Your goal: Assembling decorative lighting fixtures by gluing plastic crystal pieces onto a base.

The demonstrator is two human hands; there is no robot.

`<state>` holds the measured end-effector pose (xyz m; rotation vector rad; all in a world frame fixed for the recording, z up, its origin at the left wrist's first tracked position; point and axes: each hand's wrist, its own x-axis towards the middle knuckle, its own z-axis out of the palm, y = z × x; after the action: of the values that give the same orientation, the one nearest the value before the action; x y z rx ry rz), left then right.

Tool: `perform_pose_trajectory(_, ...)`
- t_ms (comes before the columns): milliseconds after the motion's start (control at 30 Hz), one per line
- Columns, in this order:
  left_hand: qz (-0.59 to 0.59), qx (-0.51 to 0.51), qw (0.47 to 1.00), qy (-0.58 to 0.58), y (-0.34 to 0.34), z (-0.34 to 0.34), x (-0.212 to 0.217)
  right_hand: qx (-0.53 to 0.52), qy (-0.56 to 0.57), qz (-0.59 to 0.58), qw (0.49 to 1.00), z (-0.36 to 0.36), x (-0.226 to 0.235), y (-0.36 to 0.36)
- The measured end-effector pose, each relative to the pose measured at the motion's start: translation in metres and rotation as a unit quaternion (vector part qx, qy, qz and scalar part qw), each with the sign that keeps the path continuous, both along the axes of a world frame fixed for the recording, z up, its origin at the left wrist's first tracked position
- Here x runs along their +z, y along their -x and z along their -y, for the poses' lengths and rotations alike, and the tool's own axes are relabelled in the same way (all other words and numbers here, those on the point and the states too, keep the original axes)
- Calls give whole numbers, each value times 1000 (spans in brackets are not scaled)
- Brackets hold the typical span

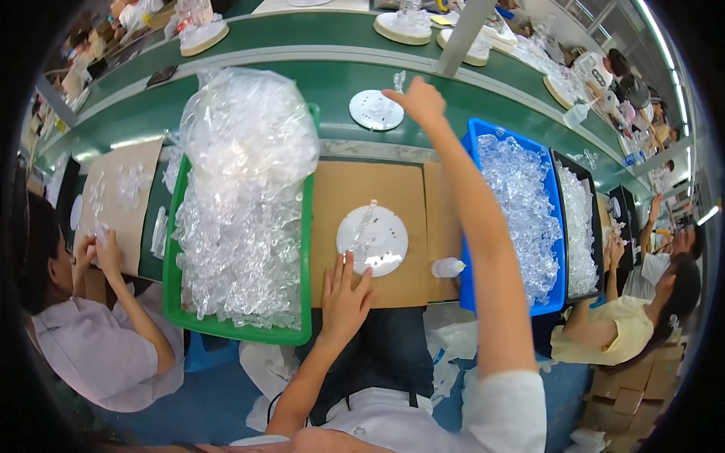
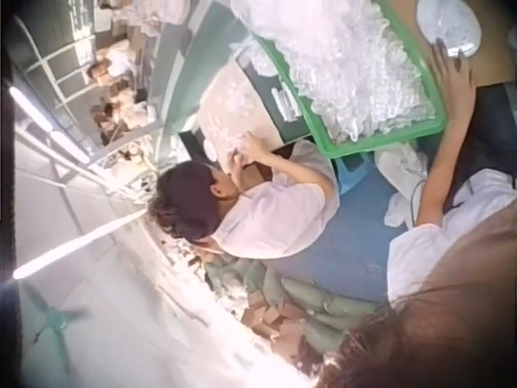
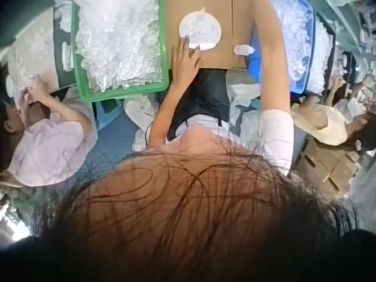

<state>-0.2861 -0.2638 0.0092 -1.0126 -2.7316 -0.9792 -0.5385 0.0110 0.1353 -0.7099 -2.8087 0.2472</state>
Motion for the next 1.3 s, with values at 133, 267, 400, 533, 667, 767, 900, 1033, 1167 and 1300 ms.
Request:
perform_pose_trajectory(133,8,0,1000,22,0,-10,4,19,-4,-69,997,-43,-30,33)
perform_pose_trajectory(267,3,20,998,57,2,5,2,200,37,-89,975,-43,-9,1)
perform_pose_trajectory(400,33,13,998,51,2,6,7,346,37,0,937,-53,4,-84)
perform_pose_trajectory(533,34,7,998,49,-2,5,8,267,57,69,960,-60,-8,-141)
perform_pose_trajectory(667,29,3,998,48,-7,12,13,254,-73,-26,964,-99,24,-223)
perform_pose_trajectory(767,26,11,998,50,-10,19,9,203,2,87,975,-89,21,-261)
perform_pose_trajectory(900,22,15,999,45,-12,18,8,151,-33,25,988,-77,11,-268)
perform_pose_trajectory(1033,8,11,1000,27,-13,16,5,104,47,-48,992,-102,13,-284)
perform_pose_trajectory(1167,2,16,999,33,-14,18,-1,94,200,-180,959,-78,33,-296)
perform_pose_trajectory(1300,-11,19,999,24,-13,23,-8,150,321,-108,929,7,61,-314)
